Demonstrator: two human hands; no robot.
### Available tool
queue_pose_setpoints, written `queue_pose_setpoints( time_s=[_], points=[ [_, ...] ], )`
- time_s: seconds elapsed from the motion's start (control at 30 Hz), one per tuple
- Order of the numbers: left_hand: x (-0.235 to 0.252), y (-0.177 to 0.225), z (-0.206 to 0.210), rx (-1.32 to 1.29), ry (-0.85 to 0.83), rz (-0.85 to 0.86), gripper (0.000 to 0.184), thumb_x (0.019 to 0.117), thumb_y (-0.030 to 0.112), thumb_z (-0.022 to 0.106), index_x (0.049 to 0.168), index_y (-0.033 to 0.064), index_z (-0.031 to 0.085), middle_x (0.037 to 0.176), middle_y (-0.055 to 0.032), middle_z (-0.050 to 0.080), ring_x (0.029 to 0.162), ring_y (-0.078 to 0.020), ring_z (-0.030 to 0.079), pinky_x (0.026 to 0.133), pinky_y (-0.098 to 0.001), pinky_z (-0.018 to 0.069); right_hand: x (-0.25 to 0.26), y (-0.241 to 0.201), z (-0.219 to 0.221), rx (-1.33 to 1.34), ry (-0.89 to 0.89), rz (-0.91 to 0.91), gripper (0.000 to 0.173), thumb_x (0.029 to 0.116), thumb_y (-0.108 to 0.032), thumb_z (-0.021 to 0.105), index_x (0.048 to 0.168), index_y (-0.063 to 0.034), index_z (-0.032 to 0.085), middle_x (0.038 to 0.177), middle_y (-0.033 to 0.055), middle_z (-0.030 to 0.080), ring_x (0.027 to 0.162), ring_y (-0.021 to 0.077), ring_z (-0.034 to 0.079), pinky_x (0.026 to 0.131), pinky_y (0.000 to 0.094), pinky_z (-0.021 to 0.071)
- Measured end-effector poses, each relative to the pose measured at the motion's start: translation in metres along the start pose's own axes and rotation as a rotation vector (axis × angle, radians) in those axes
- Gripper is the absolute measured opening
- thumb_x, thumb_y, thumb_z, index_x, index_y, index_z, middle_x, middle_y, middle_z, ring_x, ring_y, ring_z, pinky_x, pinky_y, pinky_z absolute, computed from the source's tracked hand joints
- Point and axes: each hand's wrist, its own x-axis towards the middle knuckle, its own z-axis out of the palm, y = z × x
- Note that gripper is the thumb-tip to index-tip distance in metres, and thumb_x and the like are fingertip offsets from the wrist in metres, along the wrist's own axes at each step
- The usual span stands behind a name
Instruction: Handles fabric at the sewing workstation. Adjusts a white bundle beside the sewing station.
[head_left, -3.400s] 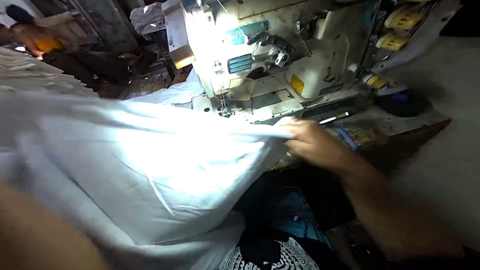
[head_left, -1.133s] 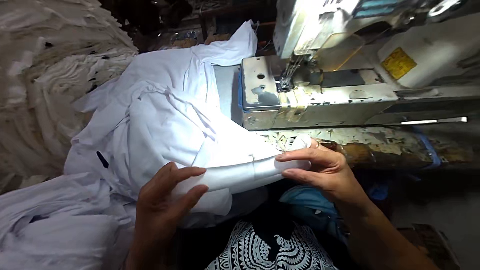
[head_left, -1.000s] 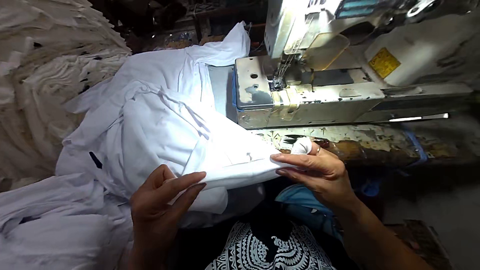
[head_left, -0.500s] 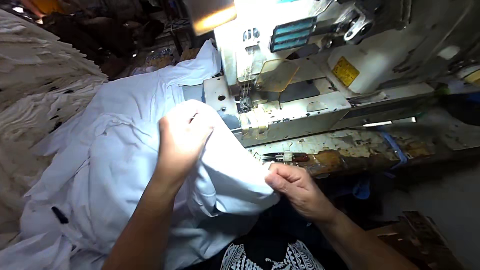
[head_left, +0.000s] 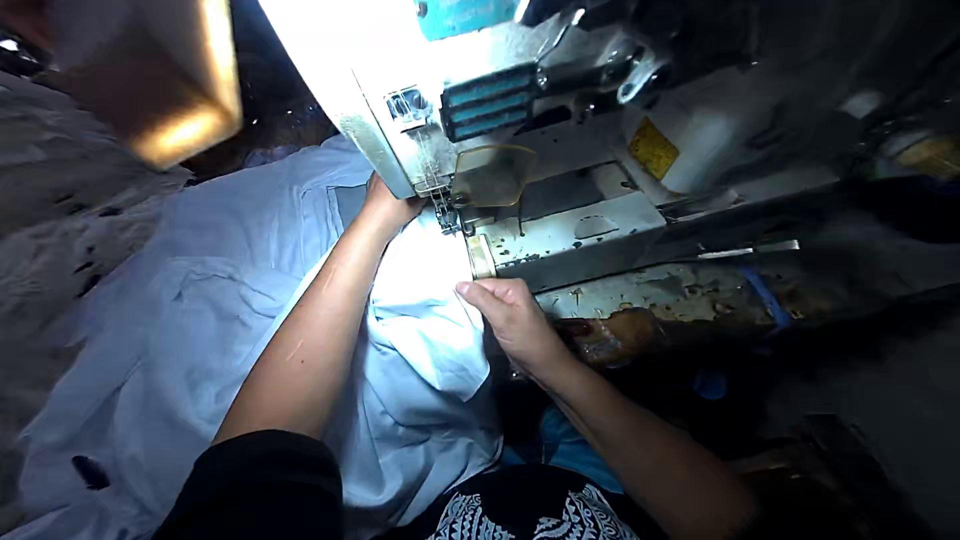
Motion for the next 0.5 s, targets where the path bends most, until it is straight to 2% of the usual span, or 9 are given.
queue_pose_setpoints(
  time_s=[0.1, 0.2, 0.23, 0.27, 0.3, 0.33, 0.37, 0.43, 0.5],
  points=[
    [0.007, -0.005, 0.003, -0.013, 0.007, 0.003, 0.047, 0.0921, 0.015, 0.071, 0.128, -0.0142, 0.060, 0.132, -0.0350, 0.059, 0.132, -0.0457, 0.052, 0.113, -0.0541, 0.0359, 0.006, 0.001, 0.000, 0.028, 0.002, 0.011, 0.042, 0.1054, -0.009, 0.052, 0.064, -0.0063, 0.056, 0.056, -0.0038, 0.051, 0.053, 0.0004, 0.050, 0.054, 0.0175, 0.0431],
    [0.012, -0.008, 0.002, -0.051, -0.016, 0.008, 0.049, 0.0919, 0.014, 0.073, 0.131, -0.0126, 0.058, 0.134, -0.0334, 0.059, 0.133, -0.0435, 0.052, 0.115, -0.0525, 0.0356, 0.007, 0.000, -0.010, -0.201, -0.024, 0.033, 0.042, 0.1057, -0.015, 0.055, 0.065, -0.0047, 0.056, 0.057, -0.0010, 0.051, 0.053, 0.0045, 0.049, 0.054, 0.0226, 0.0428],
    [0.014, -0.007, -0.004, -0.045, -0.058, 0.003, 0.049, 0.0916, 0.013, 0.073, 0.131, -0.0116, 0.058, 0.134, -0.0327, 0.059, 0.132, -0.0436, 0.053, 0.114, -0.0543, 0.0363, 0.002, -0.002, -0.015, -0.359, -0.013, 0.007, 0.037, 0.1052, -0.018, 0.057, 0.071, -0.0042, 0.061, 0.061, 0.0014, 0.054, 0.057, 0.0080, 0.052, 0.057, 0.0274, 0.0444],
    [0.016, -0.006, -0.011, -0.020, -0.105, -0.004, 0.049, 0.0907, 0.014, 0.075, 0.131, -0.0095, 0.060, 0.133, -0.0313, 0.060, 0.131, -0.0437, 0.055, 0.112, -0.0576, 0.0380, -0.009, -0.003, -0.021, -0.508, 0.014, -0.050, 0.027, 0.1037, -0.021, 0.060, 0.083, -0.0050, 0.067, 0.071, 0.0043, 0.061, 0.064, 0.0125, 0.058, 0.063, 0.0339, 0.0496],
    [0.017, -0.005, -0.020, 0.025, -0.153, -0.020, 0.049, 0.0903, 0.019, 0.076, 0.130, -0.0052, 0.061, 0.132, -0.0281, 0.062, 0.129, -0.0427, 0.057, 0.109, -0.0619, 0.0406, -0.025, -0.003, -0.029, -0.613, 0.058, -0.134, 0.018, 0.1014, -0.022, 0.063, 0.101, -0.0069, 0.072, 0.086, 0.0074, 0.068, 0.072, 0.0165, 0.064, 0.069, 0.0395, 0.0544],
    [0.011, -0.004, -0.031, 0.068, -0.169, 0.002, 0.050, 0.0901, 0.025, 0.077, 0.130, -0.0020, 0.062, 0.133, -0.0253, 0.062, 0.128, -0.0418, 0.057, 0.108, -0.0643, 0.0418, -0.043, -0.003, -0.039, -0.690, 0.109, -0.234, 0.023, 0.0997, -0.024, 0.064, 0.117, -0.0101, 0.071, 0.098, 0.0077, 0.070, 0.077, 0.0160, 0.066, 0.071, 0.0385, 0.0573],
    [-0.006, -0.003, -0.045, 0.085, -0.131, 0.070, 0.046, 0.0916, 0.029, 0.075, 0.124, -0.0026, 0.066, 0.130, -0.0253, 0.062, 0.126, -0.0423, 0.058, 0.105, -0.0647, 0.0428, -0.062, 0.000, -0.050, -0.726, 0.173, -0.343, 0.030, 0.0980, -0.025, 0.066, 0.124, -0.0105, 0.069, 0.102, 0.0066, 0.070, 0.079, 0.0125, 0.066, 0.072, 0.0333, 0.0582],
    [-0.060, 0.002, -0.069, 0.066, 0.000, 0.271, 0.032, 0.0986, 0.029, 0.063, 0.104, -0.0023, 0.071, 0.111, -0.0229, 0.066, 0.110, -0.0370, 0.062, 0.096, -0.0533, 0.0474, -0.095, 0.004, -0.073, -0.699, 0.273, -0.446, 0.034, 0.0976, -0.024, 0.067, 0.126, -0.0067, 0.066, 0.104, 0.0025, 0.069, 0.086, 0.0046, 0.065, 0.079, 0.0236, 0.0570],
    [-0.114, 0.016, -0.082, 0.040, -0.009, 0.455, 0.031, 0.1018, 0.026, 0.056, 0.092, -0.0009, 0.070, 0.095, -0.0174, 0.066, 0.093, -0.0282, 0.063, 0.082, -0.0424, 0.0497, -0.117, 0.004, -0.091, -0.678, 0.325, -0.402, 0.032, 0.0979, -0.020, 0.067, 0.125, -0.0036, 0.063, 0.108, 0.0010, 0.067, 0.088, -0.0009, 0.063, 0.080, 0.0171, 0.0552]
  ],
)
